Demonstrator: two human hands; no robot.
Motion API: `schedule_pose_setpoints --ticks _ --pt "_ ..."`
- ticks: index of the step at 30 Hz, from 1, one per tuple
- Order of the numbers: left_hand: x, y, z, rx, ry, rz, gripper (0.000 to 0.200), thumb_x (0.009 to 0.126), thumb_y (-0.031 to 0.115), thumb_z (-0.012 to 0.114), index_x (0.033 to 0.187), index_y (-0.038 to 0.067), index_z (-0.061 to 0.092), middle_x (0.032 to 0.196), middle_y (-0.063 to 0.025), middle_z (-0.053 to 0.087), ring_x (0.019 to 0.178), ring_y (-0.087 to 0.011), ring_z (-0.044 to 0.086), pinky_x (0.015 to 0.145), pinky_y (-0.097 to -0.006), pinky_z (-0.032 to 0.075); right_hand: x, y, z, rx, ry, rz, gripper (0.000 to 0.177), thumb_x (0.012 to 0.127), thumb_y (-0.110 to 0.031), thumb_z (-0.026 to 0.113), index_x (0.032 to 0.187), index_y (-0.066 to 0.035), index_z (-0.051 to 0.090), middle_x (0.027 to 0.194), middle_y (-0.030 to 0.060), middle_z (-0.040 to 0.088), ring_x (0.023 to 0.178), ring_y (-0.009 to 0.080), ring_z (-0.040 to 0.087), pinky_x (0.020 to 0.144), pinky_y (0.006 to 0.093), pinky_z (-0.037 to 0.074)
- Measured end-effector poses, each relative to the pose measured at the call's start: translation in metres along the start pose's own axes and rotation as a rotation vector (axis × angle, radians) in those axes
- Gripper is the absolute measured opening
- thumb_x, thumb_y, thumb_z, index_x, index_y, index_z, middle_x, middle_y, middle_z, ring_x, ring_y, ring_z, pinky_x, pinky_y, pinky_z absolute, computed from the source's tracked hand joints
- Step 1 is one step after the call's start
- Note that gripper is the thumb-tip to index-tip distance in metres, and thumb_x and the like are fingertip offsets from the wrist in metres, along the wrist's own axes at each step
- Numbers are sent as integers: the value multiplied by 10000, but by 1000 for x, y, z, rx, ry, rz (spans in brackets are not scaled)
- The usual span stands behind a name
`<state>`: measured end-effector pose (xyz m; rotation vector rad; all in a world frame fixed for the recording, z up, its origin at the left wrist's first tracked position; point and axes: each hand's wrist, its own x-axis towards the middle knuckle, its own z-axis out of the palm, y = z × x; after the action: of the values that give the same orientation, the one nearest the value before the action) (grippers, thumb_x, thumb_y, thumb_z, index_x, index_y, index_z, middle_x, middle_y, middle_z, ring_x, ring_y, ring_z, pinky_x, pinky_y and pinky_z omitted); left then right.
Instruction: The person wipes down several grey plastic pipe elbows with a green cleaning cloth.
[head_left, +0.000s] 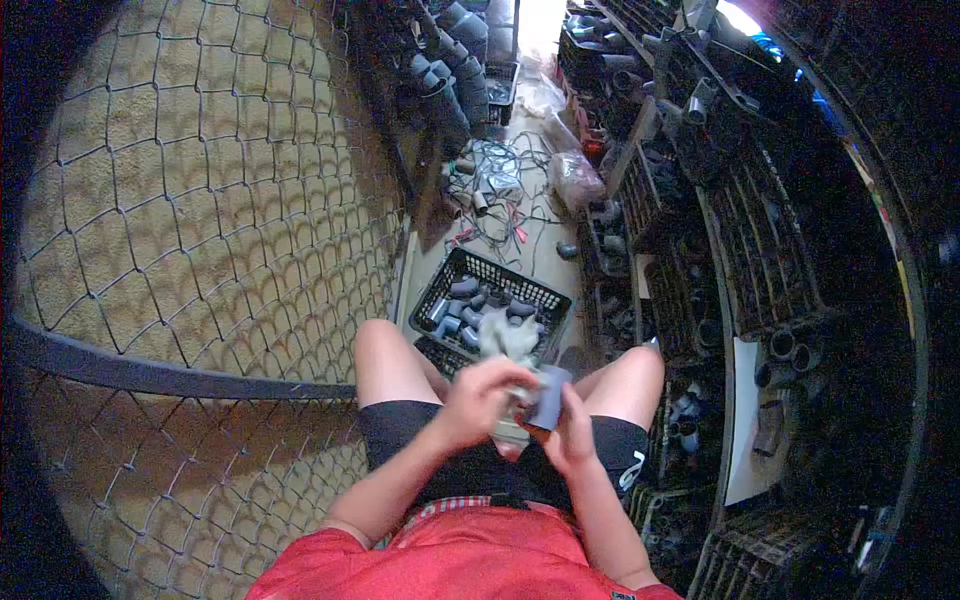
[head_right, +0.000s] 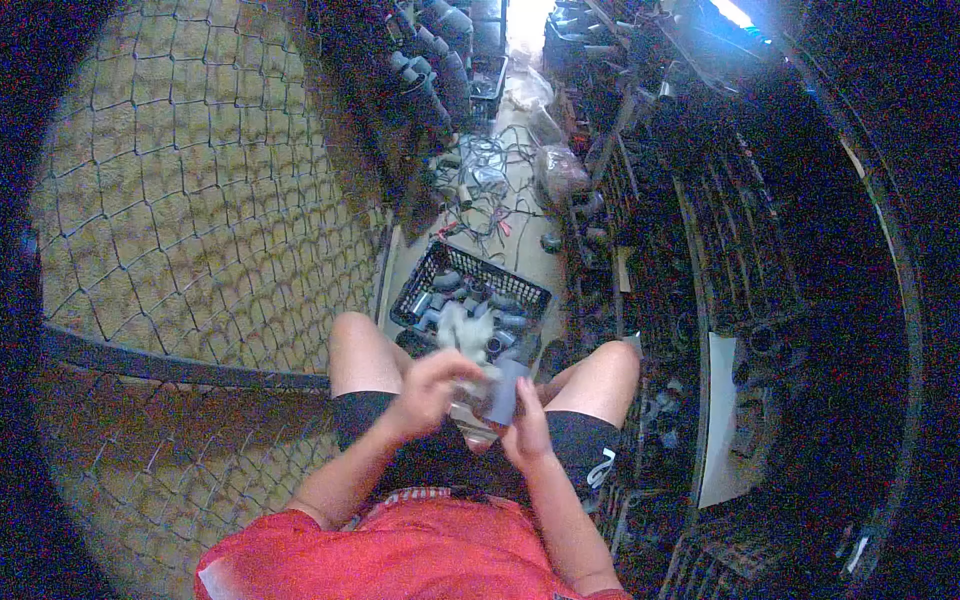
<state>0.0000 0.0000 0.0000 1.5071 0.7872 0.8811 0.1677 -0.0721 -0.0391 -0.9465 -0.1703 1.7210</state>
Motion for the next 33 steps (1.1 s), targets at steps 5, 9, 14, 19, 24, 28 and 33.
schedule_pose_setpoints --ticks 5,9,14,19,24,28,33 --pt "2 -26 31 317 121 129 148 829 119 601 939 33 647 925 -147 608 915 -343 581 833 -421 452 21 26 15 -104 179 -108 394 1048 -392 377 1246 -98 549 1191 39 590 1101 168 572 937 337 480" --pt "9 -47 23 272 262 77 409 853 196 563 1219 12 574 1246 -213 543 1198 -370 494 1044 -427 364 21 40 15 -435 12 -247 405 1052 -270 357 1397 -75 439 1302 64 534 1162 169 532 989 323 437" --pt "-19 -56 58 311 74 86 661 1015 311 359 1497 -99 169 1576 -290 138 1477 -395 143 1193 -415 129 62 39 -23 -170 160 -340 314 1045 -251 390 1290 -68 458 1153 90 567 1038 206 559 915 351 461" --pt "6 -96 30 -32 144 -188 687 1023 379 389 1483 -98 209 1488 -304 325 1415 -384 315 1159 -383 237 78 86 -33 -578 112 -318 497 995 -179 393 1456 -25 289 1325 153 491 1225 235 477 1045 362 375" --pt "-19 -113 52 396 179 -52 552 960 130 436 1468 -46 309 1483 -300 350 1297 -423 465 1051 -400 402 121 61 -61 -763 268 -383 532 1017 -391 475 1401 -40 364 1301 148 517 1168 244 502 1012 358 391" --pt "-19 -123 36 343 261 -447 451 854 5 480 1280 68 615 1080 -159 712 1010 -287 682 902 -349 498 148 58 -67 -497 360 -137 500 993 -386 543 1346 -52 427 1243 129 542 1140 235 529 960 386 440" --pt "-12 -191 15 154 485 -332 333 872 37 500 1165 5 653 1049 -163 711 990 -235 674 870 -339 502 188 76 -134 -6 418 126 405 922 -316 595 1245 -96 490 1204 99 561 1057 286 595 835 560 492"
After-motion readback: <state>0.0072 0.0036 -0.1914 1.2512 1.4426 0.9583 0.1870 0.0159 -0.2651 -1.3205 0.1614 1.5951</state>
